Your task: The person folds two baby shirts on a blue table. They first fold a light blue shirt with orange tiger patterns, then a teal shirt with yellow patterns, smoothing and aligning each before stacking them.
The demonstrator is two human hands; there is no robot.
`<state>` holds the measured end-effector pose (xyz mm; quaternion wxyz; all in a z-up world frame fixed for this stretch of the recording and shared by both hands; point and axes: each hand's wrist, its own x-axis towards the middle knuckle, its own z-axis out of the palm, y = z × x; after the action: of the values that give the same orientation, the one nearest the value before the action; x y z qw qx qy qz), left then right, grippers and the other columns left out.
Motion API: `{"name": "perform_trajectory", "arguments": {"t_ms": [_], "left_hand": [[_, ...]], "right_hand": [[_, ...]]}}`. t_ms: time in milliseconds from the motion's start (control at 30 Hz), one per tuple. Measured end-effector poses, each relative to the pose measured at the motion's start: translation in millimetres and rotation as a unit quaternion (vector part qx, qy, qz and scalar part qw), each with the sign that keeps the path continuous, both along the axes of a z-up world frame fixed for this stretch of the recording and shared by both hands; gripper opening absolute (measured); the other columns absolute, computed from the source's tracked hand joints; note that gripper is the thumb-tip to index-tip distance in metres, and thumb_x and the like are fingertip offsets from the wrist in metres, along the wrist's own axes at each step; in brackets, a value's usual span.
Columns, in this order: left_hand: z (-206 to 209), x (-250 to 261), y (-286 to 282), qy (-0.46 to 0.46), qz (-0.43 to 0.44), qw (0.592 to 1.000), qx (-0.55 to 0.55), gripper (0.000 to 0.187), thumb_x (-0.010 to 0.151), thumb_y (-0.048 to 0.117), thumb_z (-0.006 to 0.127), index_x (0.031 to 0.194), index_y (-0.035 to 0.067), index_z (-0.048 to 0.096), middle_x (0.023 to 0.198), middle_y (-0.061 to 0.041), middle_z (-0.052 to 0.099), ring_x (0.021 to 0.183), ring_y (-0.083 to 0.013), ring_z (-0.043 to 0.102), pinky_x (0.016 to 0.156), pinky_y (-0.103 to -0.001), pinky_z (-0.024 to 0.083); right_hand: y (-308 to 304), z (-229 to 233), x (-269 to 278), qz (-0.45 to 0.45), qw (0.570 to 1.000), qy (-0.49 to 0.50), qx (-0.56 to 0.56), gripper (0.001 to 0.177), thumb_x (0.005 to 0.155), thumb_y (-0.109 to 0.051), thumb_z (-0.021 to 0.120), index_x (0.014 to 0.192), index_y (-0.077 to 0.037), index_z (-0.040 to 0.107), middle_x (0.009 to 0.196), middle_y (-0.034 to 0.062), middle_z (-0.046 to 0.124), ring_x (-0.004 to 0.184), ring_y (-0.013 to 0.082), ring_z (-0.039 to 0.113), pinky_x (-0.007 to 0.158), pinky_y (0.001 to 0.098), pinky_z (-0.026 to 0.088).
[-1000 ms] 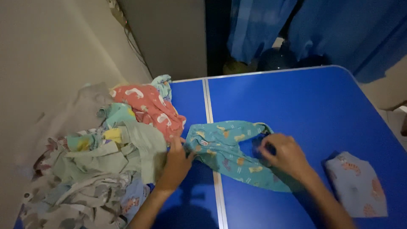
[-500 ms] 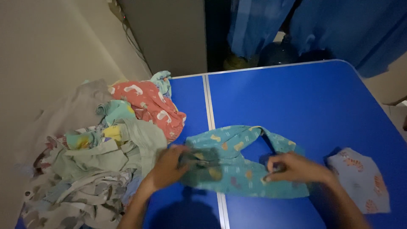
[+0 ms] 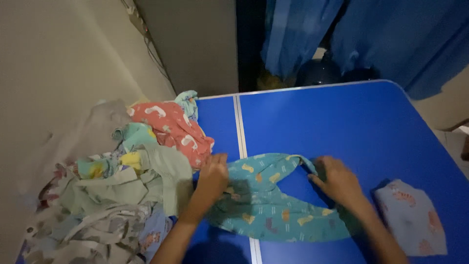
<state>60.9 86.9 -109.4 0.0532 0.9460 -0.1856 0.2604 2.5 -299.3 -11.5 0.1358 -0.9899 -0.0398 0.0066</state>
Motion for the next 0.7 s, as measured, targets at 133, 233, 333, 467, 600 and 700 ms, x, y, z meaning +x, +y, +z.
{"name": "perform_trajectory", "arguments": {"t_ms": [133, 233, 333, 467, 600, 700], "left_hand": [[2, 1, -10, -0.008, -0.001, 0.999, 0.031, 0.024, 0.089, 0.016, 0.056, 0.113, 0.016, 0.061, 0.098, -0.005, 0.063, 0.087, -0.0236, 0.066, 0.074, -0.039, 0.049], [-30, 14, -2, 0.017, -0.012, 1.0, 0.0, 0.027, 0.079, 0.019, 0.063, 0.107, 0.017, 0.062, 0.089, -0.004, 0.063, 0.078, -0.0257, 0.067, 0.065, -0.039, 0.053], [-9, 4, 1, -0.066, 0.001, 0.998, 0.021, 0.022, 0.081, 0.032, 0.066, 0.097, 0.018, 0.062, 0.082, -0.003, 0.061, 0.077, -0.0241, 0.066, 0.072, -0.039, 0.051], [-19, 32, 12, -0.271, 0.064, 0.945, 0.171, 0.019, 0.102, 0.034, 0.049, 0.09, 0.021, 0.051, 0.074, -0.006, 0.049, 0.062, -0.0235, 0.048, 0.062, -0.039, 0.037], [26, 16, 14, 0.074, -0.052, 0.934, -0.346, 0.021, 0.077, 0.012, 0.067, 0.097, 0.012, 0.062, 0.086, -0.013, 0.065, 0.088, -0.0364, 0.063, 0.085, -0.044, 0.044], [79, -21, 0, -0.05, 0.003, 0.998, 0.027, 0.009, 0.069, 0.007, 0.07, 0.077, 0.008, 0.065, 0.098, -0.023, 0.066, 0.094, -0.0376, 0.061, 0.089, -0.049, 0.043]], "right_hand": [[-18, -41, 7, -0.025, 0.996, -0.06, -0.06, 0.038, 0.084, -0.028, 0.076, 0.119, -0.027, 0.061, 0.109, -0.0031, 0.067, 0.113, 0.0211, 0.068, 0.089, 0.0362, 0.061], [-22, -47, 10, -0.031, 0.99, -0.1, -0.097, 0.03, 0.081, -0.017, 0.075, 0.106, -0.028, 0.061, 0.096, -0.007, 0.061, 0.102, 0.019, 0.069, 0.081, 0.0342, 0.061], [-24, -47, 16, -0.024, 0.978, -0.16, -0.133, 0.028, 0.077, -0.012, 0.072, 0.098, -0.026, 0.06, 0.091, -0.0059, 0.056, 0.098, 0.021, 0.066, 0.079, 0.0362, 0.059], [-39, -55, 35, 0.003, 0.913, -0.363, -0.189, 0.017, 0.092, -0.016, 0.068, 0.101, -0.022, 0.055, 0.091, 0.002, 0.05, 0.087, 0.0269, 0.056, 0.071, 0.042, 0.048], [-27, -35, 41, -0.001, 0.869, -0.42, -0.26, 0.009, 0.099, -0.022, 0.068, 0.097, -0.026, 0.061, 0.103, -0.0028, 0.061, 0.105, 0.0219, 0.064, 0.09, 0.0374, 0.05], [-18, -25, 38, 0.011, 0.919, -0.304, -0.251, 0.04, 0.082, -0.011, 0.071, 0.119, -0.027, 0.067, 0.137, -0.0021, 0.068, 0.145, 0.026, 0.054, 0.119, 0.0534, 0.04]]}}
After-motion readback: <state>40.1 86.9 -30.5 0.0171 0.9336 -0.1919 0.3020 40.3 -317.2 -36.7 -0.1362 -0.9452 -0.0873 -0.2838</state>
